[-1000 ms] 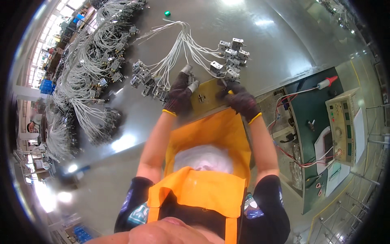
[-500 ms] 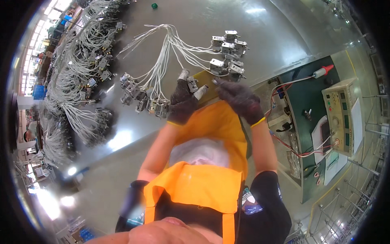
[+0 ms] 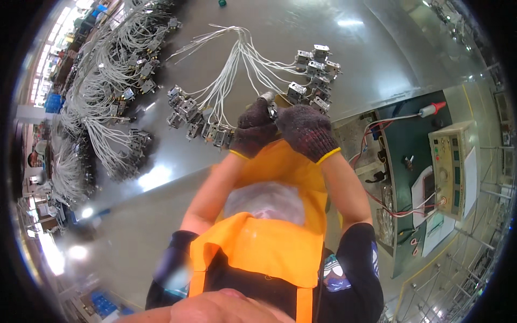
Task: Organizing and bundling multiple wire harnesses into a central fixture at an assembly station.
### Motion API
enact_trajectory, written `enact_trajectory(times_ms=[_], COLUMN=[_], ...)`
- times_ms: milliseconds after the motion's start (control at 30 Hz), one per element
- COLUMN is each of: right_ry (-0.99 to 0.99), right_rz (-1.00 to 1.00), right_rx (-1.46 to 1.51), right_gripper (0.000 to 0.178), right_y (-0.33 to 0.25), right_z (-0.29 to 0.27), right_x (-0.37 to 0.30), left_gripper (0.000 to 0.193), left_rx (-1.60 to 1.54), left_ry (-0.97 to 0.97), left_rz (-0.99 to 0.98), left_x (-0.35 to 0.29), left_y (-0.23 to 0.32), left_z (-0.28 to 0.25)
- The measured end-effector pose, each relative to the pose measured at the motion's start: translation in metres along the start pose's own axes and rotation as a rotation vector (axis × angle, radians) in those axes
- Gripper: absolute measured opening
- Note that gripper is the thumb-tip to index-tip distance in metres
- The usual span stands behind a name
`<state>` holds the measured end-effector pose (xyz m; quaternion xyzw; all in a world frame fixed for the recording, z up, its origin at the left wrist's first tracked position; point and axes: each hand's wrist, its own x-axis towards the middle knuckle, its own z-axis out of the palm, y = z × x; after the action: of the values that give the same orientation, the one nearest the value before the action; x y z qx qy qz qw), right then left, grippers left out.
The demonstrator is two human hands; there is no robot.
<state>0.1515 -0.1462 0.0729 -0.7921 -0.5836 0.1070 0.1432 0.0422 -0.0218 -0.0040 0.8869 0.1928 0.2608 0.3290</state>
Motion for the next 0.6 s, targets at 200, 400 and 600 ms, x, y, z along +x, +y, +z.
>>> enact_trajectory(times_ms=[200,400,600], right_ry=[-0.015,0.012,0.530], right_rz=[0.005,0.085,0.054], right_rx=[-0.149,0.210,0.668], right_gripper=[0.023,0.030,0.047], right_y=[-0.010,-0.003,0.030], right_z=[0.006,-0.003,0.093], right_x=[0.002,-0.012,0.014], left_gripper=[0.039,0.056,0.069], left_rx=[-0.014,-0.101,-0.184], left_ry=[-0.009,0.090,0.252], left_rz=[0.007,-0.017,-0.003], left_x=[0.001,-0.011,-0.023], left_y=[-0.003,0.002,0.031], left_z=[0.001,-0.008,-0.012])
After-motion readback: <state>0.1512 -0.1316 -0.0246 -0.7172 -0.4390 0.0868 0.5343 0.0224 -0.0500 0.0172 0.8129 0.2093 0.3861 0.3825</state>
